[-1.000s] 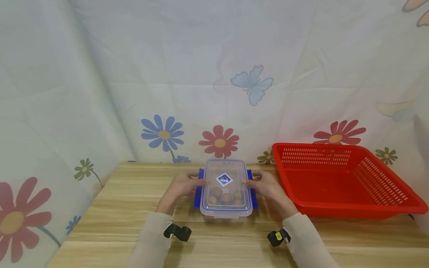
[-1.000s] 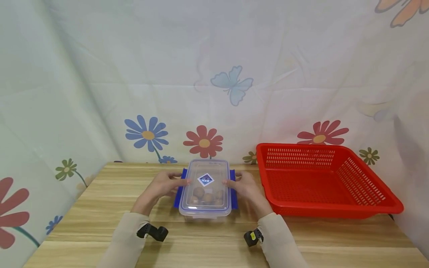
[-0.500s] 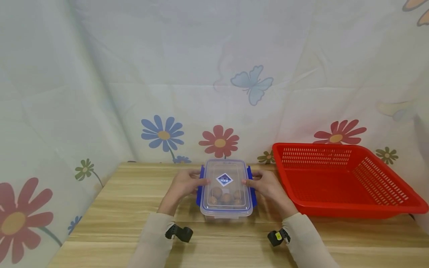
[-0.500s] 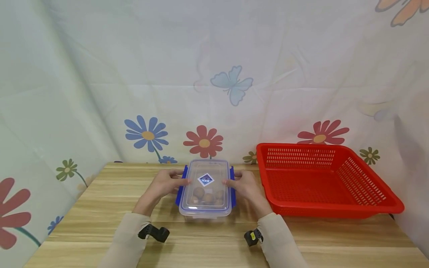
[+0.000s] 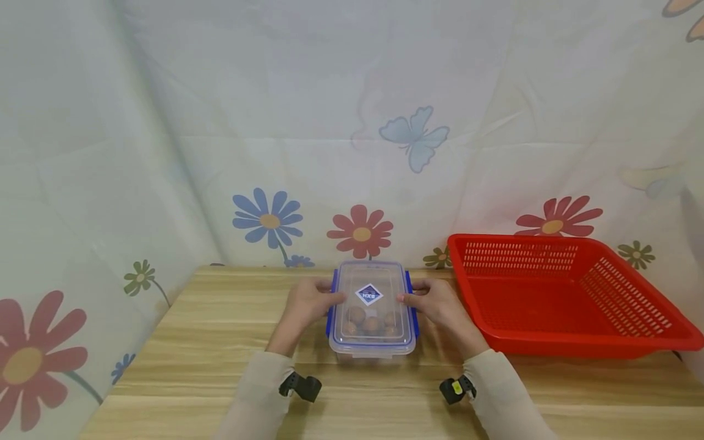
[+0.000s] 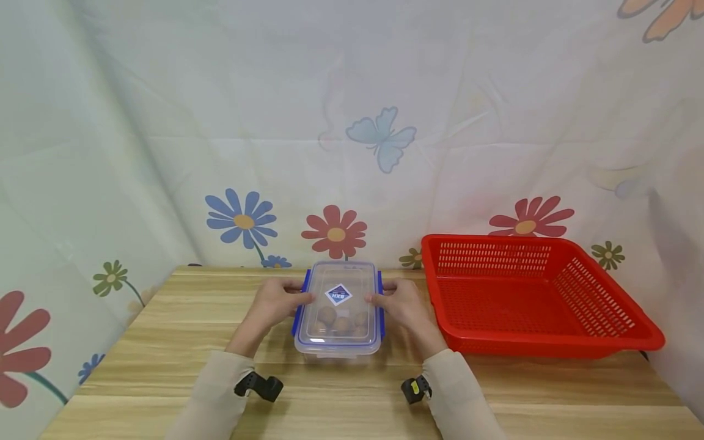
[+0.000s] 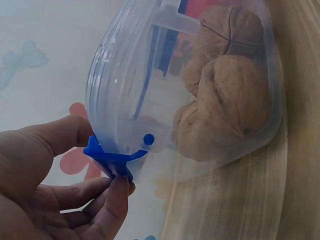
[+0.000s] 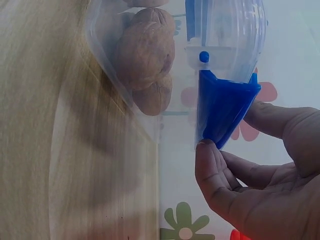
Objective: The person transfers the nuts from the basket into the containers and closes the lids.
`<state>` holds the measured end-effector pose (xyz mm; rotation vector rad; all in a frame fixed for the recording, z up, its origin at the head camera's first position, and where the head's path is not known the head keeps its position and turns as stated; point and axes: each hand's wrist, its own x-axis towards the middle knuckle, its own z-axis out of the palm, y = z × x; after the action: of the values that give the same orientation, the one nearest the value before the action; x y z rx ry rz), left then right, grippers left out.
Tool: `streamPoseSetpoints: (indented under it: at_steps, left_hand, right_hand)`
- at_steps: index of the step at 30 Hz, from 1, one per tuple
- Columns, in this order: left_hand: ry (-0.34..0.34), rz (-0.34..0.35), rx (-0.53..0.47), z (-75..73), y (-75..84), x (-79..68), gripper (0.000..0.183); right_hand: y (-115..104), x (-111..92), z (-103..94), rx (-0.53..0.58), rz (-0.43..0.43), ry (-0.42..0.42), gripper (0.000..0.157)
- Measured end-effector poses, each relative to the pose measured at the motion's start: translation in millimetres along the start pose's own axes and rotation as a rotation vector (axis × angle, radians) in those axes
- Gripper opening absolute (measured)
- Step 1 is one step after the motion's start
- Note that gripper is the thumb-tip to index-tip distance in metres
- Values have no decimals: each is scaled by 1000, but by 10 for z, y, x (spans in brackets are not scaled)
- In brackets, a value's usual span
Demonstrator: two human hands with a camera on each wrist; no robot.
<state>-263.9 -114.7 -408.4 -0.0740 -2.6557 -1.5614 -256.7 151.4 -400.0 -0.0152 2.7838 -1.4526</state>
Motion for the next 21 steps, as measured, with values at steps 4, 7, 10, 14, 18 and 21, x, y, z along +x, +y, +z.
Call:
streamPoseSetpoints:
  at_steps: [4, 7, 10, 14, 18, 21]
  left_hand:
    - [37, 7, 32, 24, 3, 0, 37]
    - [62, 19, 58, 42, -4, -2, 35]
    - [83, 29, 75, 58, -9, -10, 33]
    - [100, 34, 88, 78, 4, -27, 31]
    - [104, 31, 89, 86, 11, -32, 31]
    - [97, 31, 77, 83, 2, -32, 33]
  right_hand:
    - [3, -11, -7, 19, 6, -15, 48]
    - [11, -8, -5, 21, 16, -16, 48]
    - [13, -3, 1, 23, 23, -13, 48]
    - [4, -3, 7, 29, 21, -17, 48]
    - [-8, -11, -2, 23, 18, -16, 48]
    - [-6, -18, -8, 14, 3, -17, 49]
